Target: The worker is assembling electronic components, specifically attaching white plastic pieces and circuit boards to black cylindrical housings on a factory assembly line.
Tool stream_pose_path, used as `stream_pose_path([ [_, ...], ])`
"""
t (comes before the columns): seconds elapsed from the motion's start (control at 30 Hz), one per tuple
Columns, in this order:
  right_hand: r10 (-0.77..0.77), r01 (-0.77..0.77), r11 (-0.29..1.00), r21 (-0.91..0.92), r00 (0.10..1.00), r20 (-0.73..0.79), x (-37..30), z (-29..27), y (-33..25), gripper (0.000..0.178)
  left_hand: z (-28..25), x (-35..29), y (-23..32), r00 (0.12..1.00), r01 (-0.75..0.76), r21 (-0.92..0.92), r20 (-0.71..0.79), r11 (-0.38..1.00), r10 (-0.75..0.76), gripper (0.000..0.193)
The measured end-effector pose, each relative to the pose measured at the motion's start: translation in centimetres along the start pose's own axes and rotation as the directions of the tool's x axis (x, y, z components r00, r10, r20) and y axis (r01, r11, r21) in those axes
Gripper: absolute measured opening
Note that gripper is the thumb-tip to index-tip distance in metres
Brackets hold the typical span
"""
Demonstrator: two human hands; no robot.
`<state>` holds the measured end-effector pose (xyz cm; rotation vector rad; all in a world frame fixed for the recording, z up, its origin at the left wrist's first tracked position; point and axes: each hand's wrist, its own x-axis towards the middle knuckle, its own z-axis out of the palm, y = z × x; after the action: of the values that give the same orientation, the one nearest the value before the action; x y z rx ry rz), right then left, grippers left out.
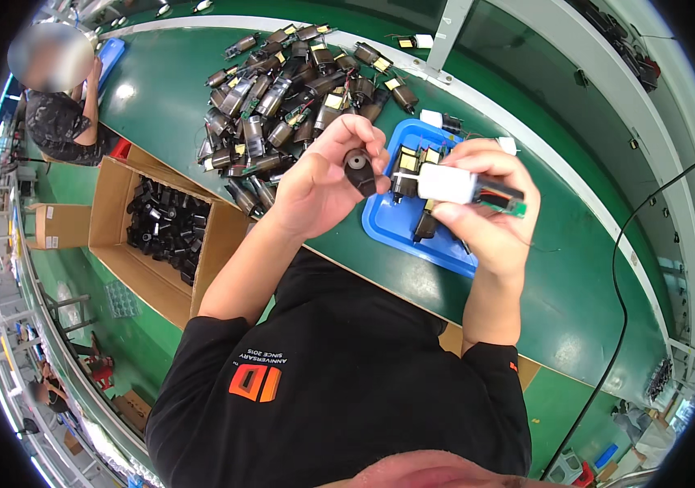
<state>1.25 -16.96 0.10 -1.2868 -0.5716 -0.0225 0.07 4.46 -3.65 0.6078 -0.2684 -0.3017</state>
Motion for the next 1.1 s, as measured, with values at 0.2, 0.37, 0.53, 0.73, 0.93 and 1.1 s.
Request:
stream_pose_path([
  [0.2, -0.119, 0.075, 0.925, -0.373, 0.988, -0.094, -0.7, 1.4, -0.7, 0.036, 0.1, -0.4, 0.4, 0.990, -0.142, 0.356, 0.068, 0.924, 0.126, 0.040],
  [0.37, -0.111, 0.071, 0.913, -0.402, 0.991, -0.077, -0.5, 0.8, -0.5, 0.036, 0.4, -0.5, 1.0, 0.966, -0.259, 0.718, 0.194, 0.646, 0.173, 0.035],
  [0.53, 0.057, -0.063, 0.954, -0.294, 0.998, -0.027, 0.0, -0.3, -0.6, 0.034, 0.1, -0.6, 0.9, 0.961, -0.269, 0.689, 0.235, 0.673, 0.144, 0.037],
  [0.73, -0.025, 0.011, 0.925, -0.380, 0.999, -0.031, -0.1, -0.2, -0.3, 0.034, 0.2, -0.6, 0.6, 0.967, -0.256, 0.750, 0.199, 0.609, 0.162, 0.038],
  [0.93, -0.071, 0.071, 0.905, -0.419, 0.997, 0.016, 0.1, -0.1, 0.1, 0.034, 0.3, -0.7, 0.8, 0.973, -0.225, 0.800, 0.161, 0.556, 0.162, 0.039],
  [1.1, 0.201, -0.199, 0.980, 0.029, 0.976, -0.088, 0.4, 0.0, 2.0, 0.035, 0.4, -0.9, 1.4, 0.986, -0.159, 0.882, 0.118, 0.444, 0.119, 0.043],
])
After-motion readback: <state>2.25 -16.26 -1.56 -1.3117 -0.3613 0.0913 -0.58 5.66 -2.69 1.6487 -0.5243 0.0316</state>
